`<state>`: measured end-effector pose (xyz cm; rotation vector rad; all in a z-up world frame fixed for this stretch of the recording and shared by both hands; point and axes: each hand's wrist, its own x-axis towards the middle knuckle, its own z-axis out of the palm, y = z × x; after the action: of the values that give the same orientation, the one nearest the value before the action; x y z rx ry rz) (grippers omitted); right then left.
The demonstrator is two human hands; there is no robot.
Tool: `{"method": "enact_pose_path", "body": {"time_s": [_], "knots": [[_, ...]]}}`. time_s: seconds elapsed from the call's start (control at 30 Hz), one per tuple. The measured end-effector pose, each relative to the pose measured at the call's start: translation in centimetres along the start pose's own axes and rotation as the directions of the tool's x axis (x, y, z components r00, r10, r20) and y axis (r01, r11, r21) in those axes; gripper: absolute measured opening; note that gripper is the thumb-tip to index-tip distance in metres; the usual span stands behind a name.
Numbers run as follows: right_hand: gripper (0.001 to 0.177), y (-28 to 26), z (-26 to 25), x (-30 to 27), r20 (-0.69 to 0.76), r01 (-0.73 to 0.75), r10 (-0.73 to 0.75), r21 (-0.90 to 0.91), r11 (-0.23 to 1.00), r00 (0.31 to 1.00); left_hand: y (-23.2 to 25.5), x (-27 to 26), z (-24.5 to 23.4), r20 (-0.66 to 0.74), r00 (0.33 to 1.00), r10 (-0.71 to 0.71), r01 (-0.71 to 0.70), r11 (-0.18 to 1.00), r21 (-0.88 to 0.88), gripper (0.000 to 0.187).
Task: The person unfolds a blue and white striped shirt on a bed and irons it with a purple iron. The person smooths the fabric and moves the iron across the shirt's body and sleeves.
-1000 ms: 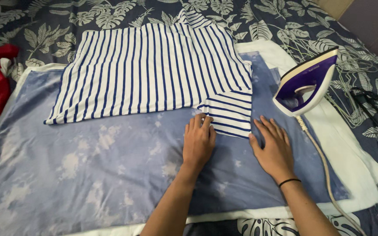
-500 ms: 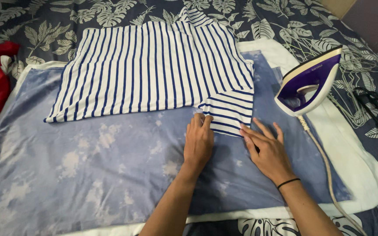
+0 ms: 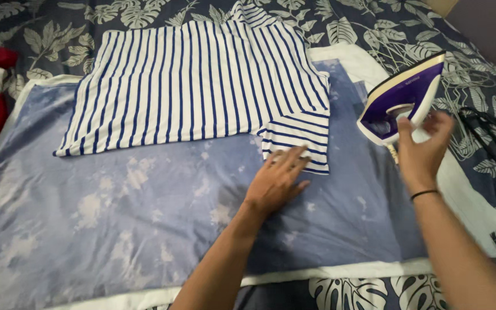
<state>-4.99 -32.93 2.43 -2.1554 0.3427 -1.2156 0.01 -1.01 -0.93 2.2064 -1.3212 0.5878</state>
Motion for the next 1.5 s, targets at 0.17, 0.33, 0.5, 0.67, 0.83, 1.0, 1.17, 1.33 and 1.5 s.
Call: {"method": "enact_pose_path", "body": {"time_s": [0.17, 0.33, 0.5, 0.67, 0.83, 1.0, 1.17, 1.33, 1.5], "knots": [[0.023, -0.2, 0.8, 2.7, 0.277, -0.226, 0.169, 0.190, 0.955, 0.946, 1.3, 1.2, 2.3, 0.036, 0.999, -0.024, 0.024, 1.000, 0.001, 0.050], [0.020, -0.5, 0.7, 2.8, 0.329, -0.276, 0.196, 0.215, 0.937, 0.924, 2.2, 0.1, 2.5, 0.083, 0.996, -0.013, 0.023, 0.993, -0.116, 0.043], [0.023, -3.6, 0.7, 5.7, 0.358, -0.085, 0.031, 0.135, 0.987, 0.933, 2.5, -0.4, 0.9, 0.068, 0.991, 0.112, -0.097, 0.975, -0.201, 0.037], [0.035, -10.2, 0.5, 7.1, 0.429, 0.098, 0.028, -0.270, 0.958, 0.903, 1.9, 0.6, -0.9, -0.013, 1.000, 0.028, -0.030, 0.952, -0.305, 0.022], [0.039, -17.0, 1.0, 5.5, 0.560, 0.288, -0.028, -0.383, 0.878, 0.828, -0.2, 2.0, -3.7, -0.200, 0.942, -0.268, 0.192, 0.923, -0.334, 0.019], [0.036, -20.2, 2.9, 3.1, 0.650, 0.403, -0.076, -0.371, 0.837, 0.756, -1.8, 2.7, -5.4, -0.355, 0.831, -0.429, 0.360, 0.900, -0.245, 0.017], [0.032, -19.6, 6.4, 1.8, 0.710, 0.402, -0.006, -0.391, 0.828, 0.704, -3.4, 2.2, -4.5, -0.298, 0.835, -0.463, 0.403, 0.883, -0.242, 0.025], [0.032, -18.1, 8.5, 0.8, 0.734, 0.441, -0.003, -0.404, 0.802, 0.679, -5.4, 0.6, -2.8, -0.209, 0.925, -0.318, 0.302, 0.948, -0.104, 0.046], [0.033, -17.3, 9.6, 0.9, 0.709, 0.433, 0.041, -0.475, 0.766, 0.704, -5.3, -0.4, -1.3, -0.119, 0.935, -0.335, 0.337, 0.942, -0.003, 0.048]]}}
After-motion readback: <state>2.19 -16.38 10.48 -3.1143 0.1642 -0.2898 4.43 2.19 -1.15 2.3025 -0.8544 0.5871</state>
